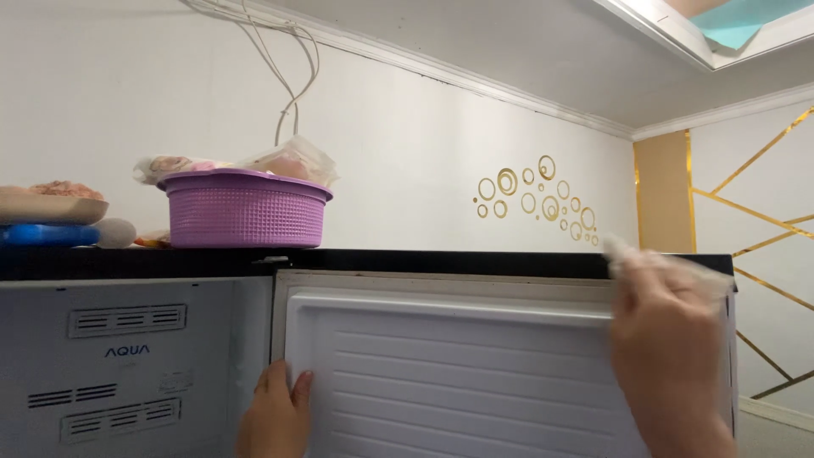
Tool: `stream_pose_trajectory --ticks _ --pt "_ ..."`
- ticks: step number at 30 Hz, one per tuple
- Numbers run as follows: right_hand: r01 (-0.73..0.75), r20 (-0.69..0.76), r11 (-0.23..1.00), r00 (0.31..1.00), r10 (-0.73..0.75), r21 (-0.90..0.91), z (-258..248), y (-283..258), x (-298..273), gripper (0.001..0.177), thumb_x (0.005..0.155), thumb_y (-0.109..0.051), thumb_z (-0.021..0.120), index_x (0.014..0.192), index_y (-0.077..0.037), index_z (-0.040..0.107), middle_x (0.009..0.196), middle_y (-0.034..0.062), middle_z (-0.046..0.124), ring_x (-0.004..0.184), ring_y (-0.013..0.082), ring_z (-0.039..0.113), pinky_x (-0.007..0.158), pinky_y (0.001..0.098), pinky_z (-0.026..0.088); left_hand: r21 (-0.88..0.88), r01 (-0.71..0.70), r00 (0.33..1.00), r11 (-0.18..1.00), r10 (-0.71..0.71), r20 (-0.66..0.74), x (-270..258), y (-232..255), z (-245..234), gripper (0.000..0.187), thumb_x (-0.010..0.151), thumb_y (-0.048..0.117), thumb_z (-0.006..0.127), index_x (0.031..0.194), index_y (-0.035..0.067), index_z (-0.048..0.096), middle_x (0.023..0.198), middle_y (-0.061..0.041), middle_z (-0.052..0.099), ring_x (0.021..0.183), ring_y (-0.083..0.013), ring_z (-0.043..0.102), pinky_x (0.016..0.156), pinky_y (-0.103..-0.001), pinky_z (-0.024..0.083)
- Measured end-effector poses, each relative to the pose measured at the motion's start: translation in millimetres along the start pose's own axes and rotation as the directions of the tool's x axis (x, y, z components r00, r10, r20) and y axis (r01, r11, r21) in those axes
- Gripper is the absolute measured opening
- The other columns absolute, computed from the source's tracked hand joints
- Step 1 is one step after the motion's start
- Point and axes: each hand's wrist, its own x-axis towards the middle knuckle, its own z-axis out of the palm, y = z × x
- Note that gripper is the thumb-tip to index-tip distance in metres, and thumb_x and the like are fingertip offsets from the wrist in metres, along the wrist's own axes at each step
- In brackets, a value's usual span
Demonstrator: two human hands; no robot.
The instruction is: Cleaning the interior and door gasket of a refrigerator using wet wipes.
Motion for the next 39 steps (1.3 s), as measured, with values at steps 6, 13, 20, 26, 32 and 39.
stream_pose_trajectory --ticks 6,13,20,26,32,39 --pt "0.094 0.068 0.990 0.994 -0.087 -0.108 35 -33 -6 0.027 0.101 -0.020 0.052 0.106 -0.004 0.073 0.111 0.0190 0.073 0.106 0.0352 0.071 0.088 0.0438 0.059 0.020 -0.029 1.000 0.999 0.028 0.011 4 -6 -1 0.062 0.101 0.058 0.032 0.146 0.017 0.041 0.141 -0.014 0.058 0.122 -0.0324 0.066 0.098 -0.046 0.058" --pt "0.199 0.403 0.962 0.909 -0.109 -0.189 78 -110 -6 0.021 0.105 -0.010 0.050 0.106 -0.004 0.070 0.112 0.0171 0.072 0.100 0.0241 0.072 0.084 0.0339 0.061 -0.020 0.000 0.996 1.000 0.002 0.090 -10 8 -18 0.059 0.101 0.055 0.032 0.150 0.022 0.037 0.137 -0.011 0.061 0.121 -0.0288 0.069 0.096 -0.041 0.062" --pt "0.258 0.323 0.959 0.903 -0.282 0.115 133 -226 -26 0.018 0.085 -0.001 0.068 0.103 0.001 0.068 0.104 0.0202 0.070 0.096 0.0272 0.069 0.085 0.0326 0.059 0.006 -0.009 0.995 1.000 0.008 0.099 -21 9 -37 0.050 0.104 0.051 0.037 0.140 0.019 0.045 0.136 -0.009 0.061 0.115 -0.0322 0.069 0.094 -0.042 0.059" --pt "0.257 0.318 0.933 0.889 -0.330 0.250 141 -292 -27 0.016 0.083 0.003 0.072 0.097 -0.001 0.068 0.099 0.0183 0.071 0.097 0.0285 0.069 0.090 0.0356 0.056 -0.118 -0.036 0.997 0.992 0.043 0.059 -18 7 -31 0.047 0.101 0.046 0.043 0.139 0.017 0.044 0.132 -0.008 0.062 0.112 -0.0294 0.069 0.093 -0.041 0.059" --pt "0.235 0.335 0.887 0.863 -0.378 0.397 175 -328 -25 0.016 0.084 0.003 0.070 0.100 0.002 0.067 0.103 0.0203 0.070 0.096 0.0288 0.070 0.088 0.0350 0.059 -0.120 -0.104 0.994 0.987 0.109 0.031 -11 -3 -22 0.046 0.103 0.045 0.042 0.137 0.015 0.044 0.132 -0.012 0.061 0.114 -0.0297 0.069 0.092 -0.043 0.061" --pt "0.327 0.432 0.826 0.730 -0.530 0.460 172 -336 -10 0.018 0.095 0.002 0.055 0.111 0.003 0.063 0.107 0.0185 0.067 0.096 0.0281 0.070 0.086 0.0373 0.059 -0.093 -0.191 0.982 0.977 0.191 -0.010 13 -14 -2 0.047 0.102 0.044 0.048 0.139 0.014 0.045 0.138 -0.011 0.060 0.116 -0.0303 0.068 0.096 -0.047 0.056"
